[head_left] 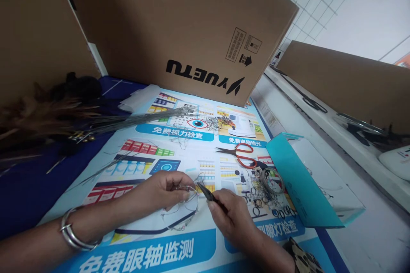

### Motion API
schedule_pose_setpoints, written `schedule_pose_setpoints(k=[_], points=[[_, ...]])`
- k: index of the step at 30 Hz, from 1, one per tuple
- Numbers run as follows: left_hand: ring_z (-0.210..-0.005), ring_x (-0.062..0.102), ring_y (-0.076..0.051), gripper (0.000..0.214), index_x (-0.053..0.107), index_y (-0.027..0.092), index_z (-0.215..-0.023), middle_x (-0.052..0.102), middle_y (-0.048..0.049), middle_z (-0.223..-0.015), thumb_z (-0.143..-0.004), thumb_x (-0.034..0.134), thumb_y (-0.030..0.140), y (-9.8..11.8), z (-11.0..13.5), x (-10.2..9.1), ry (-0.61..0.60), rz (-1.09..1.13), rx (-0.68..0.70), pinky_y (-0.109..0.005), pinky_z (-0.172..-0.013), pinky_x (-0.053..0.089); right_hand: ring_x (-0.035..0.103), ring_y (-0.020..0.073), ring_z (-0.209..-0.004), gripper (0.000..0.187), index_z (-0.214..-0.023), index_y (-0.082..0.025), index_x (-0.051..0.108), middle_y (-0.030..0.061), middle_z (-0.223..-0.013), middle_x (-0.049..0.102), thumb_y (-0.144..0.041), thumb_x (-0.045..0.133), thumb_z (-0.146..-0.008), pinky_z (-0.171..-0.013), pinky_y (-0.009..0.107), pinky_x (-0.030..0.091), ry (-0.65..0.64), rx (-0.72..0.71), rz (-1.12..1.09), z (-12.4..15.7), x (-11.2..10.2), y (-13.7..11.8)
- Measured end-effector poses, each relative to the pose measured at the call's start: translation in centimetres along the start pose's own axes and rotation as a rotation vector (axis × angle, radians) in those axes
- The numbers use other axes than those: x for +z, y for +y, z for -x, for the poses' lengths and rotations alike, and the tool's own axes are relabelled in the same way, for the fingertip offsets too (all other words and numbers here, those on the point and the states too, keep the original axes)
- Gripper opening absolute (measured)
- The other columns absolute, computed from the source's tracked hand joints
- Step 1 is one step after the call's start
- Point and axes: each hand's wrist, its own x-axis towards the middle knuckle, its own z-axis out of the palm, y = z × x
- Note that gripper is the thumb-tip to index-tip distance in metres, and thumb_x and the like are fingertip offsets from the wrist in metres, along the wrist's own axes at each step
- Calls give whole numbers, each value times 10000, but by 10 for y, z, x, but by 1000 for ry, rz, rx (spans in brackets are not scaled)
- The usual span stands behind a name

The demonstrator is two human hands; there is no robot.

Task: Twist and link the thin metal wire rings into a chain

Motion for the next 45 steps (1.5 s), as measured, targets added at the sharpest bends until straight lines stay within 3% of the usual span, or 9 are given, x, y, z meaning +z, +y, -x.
schedule_pose_setpoints(k=[11, 20, 45], points=[[-463, 346, -56, 271, 627, 137, -916, 488, 45, -597, -784, 620, 373, -1, -3, -3, 45, -29, -18, -184, -431, 241, 460, 114, -629, 197, -678, -190, 424, -18, -661, 505, -231, 484, -861, -554, 216, 281, -43, 43, -29, 3, 4, -3], [-556, 413, -92, 243, 650, 143, -867, 543, 14, -669, -734, 631, 345, 4, -1, -2, 15, -77, -10, -210, -504, 292, 447, 111, -612, 207, -670, -188, 426, -22, -644, 492, -235, 472, -866, -541, 217, 275, -36, 46, -23, 3, 3, -2], [-625, 487, -131, 174, 653, 161, -833, 578, 1, -683, -780, 555, 295, 7, -2, -2, -28, -276, 93, -222, -579, 371, 448, 110, -603, 217, -657, -187, 442, -23, -631, 480, -241, 470, -865, -530, 211, 290, 17, 64, -70, 7, 12, -4]])
